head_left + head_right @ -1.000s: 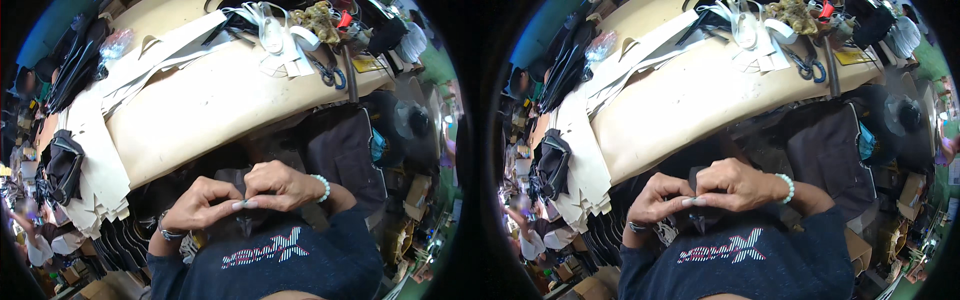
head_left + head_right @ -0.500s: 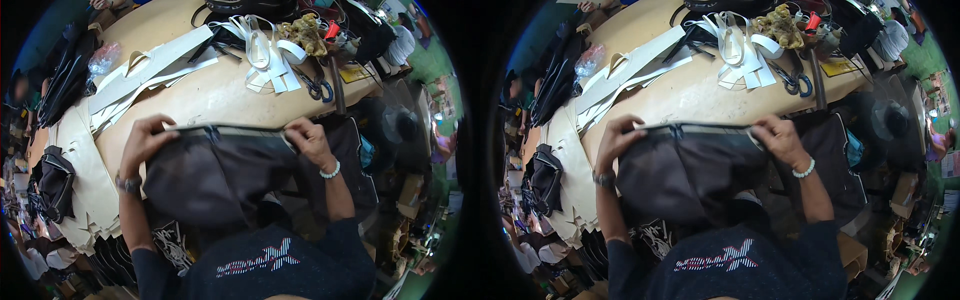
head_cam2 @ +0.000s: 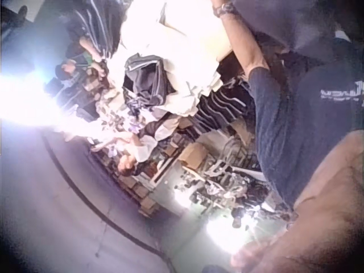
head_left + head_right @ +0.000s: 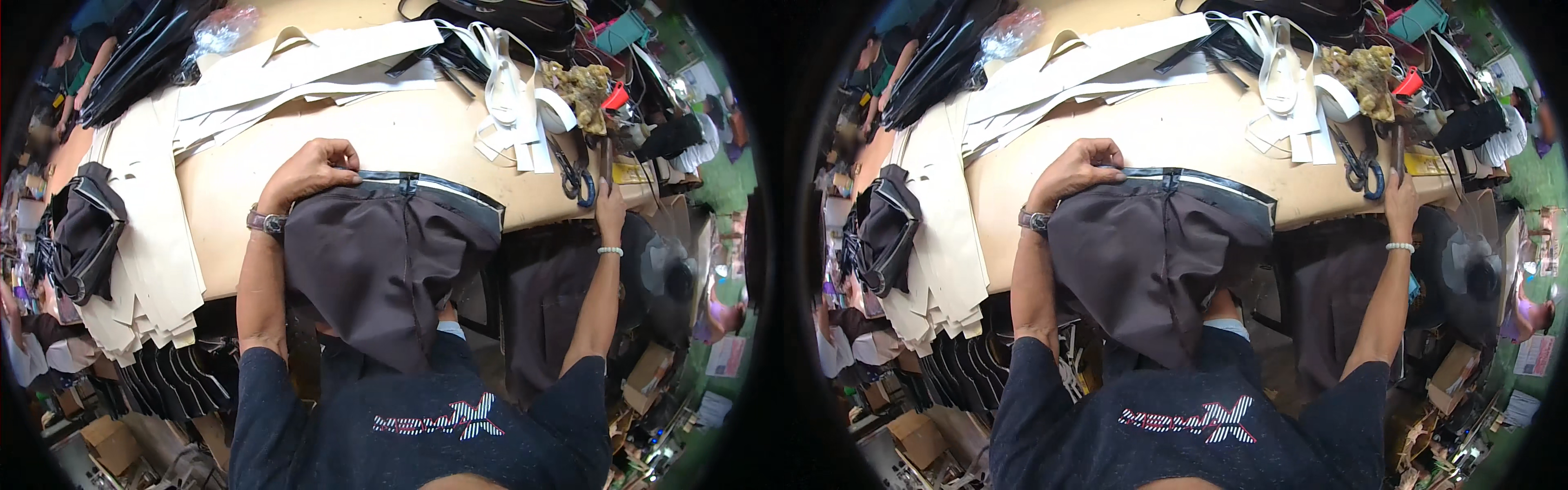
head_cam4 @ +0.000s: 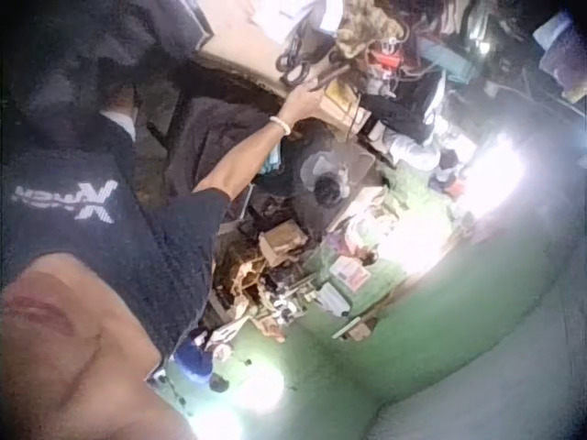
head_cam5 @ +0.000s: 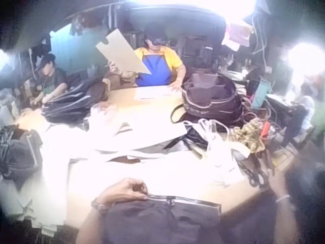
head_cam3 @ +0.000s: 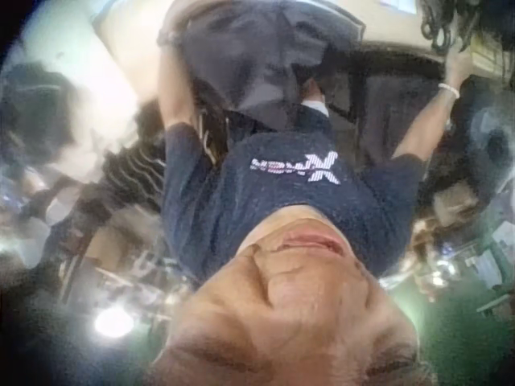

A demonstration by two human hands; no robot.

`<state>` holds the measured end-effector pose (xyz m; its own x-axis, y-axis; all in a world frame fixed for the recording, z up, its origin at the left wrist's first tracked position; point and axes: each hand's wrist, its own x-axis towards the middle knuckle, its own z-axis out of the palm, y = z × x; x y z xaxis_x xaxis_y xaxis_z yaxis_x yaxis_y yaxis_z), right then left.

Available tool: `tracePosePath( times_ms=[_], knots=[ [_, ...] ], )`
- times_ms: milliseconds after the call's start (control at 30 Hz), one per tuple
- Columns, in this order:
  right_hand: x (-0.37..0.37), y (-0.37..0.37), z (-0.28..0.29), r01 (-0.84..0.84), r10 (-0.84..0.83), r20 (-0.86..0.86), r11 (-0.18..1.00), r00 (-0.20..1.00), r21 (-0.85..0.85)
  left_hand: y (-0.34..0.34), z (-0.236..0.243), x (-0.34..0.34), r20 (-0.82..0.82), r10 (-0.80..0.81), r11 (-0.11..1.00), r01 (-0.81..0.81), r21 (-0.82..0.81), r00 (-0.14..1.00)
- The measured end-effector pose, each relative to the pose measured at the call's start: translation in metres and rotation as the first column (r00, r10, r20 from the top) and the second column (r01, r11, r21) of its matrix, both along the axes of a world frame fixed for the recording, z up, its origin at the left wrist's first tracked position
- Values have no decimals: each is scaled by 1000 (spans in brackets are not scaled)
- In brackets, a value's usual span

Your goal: The person works on a dark shoe, repeatedly folding and pressing the upper material against the sole. They use a hammer to tap the shoe's edge and later apply glue from a bottle along the sole's perimeter.

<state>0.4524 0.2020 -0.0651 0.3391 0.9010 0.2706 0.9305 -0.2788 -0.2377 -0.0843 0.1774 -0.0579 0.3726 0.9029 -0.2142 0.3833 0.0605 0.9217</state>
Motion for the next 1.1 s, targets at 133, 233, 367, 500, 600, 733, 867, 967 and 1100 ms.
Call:
tracePosePath(
  times_ms=[133,233,367,500,600,733,867,967,1100],
  knots=[
    [-41,-31,14,51,-34,-72,965,997,258,1,1,-6,27,-18,999,19,-29,999],
    [-108,-72,40,22,106,-385,949,917,314,-2,0,-6,51,23,999,-22,-35,998],
    [-183,-109,41,-318,417,-568,909,710,269,2,-3,-5,-77,35,997,-29,78,996],
    [-233,-120,47,-620,534,-627,778,567,103,2,-7,-2,-109,41,993,-28,113,993],
    [-255,-118,39,-715,702,-501,667,506,212,6,-9,-4,-120,26,994,-13,107,992],
    [-277,-110,27,-814,768,-332,581,548,0,4,-9,-4,-98,42,991,-30,128,994],
    [-283,-103,32,-794,797,-334,579,502,188,4,-9,-4,-105,57,990,-43,136,993],
    [-291,-112,29,-797,784,-344,587,517,140,2,-8,-4,-95,52,992,-41,115,994],
    [-293,-105,34,-810,795,-303,577,526,108,4,-14,-6,-66,54,988,-44,148,996]
  ],
)
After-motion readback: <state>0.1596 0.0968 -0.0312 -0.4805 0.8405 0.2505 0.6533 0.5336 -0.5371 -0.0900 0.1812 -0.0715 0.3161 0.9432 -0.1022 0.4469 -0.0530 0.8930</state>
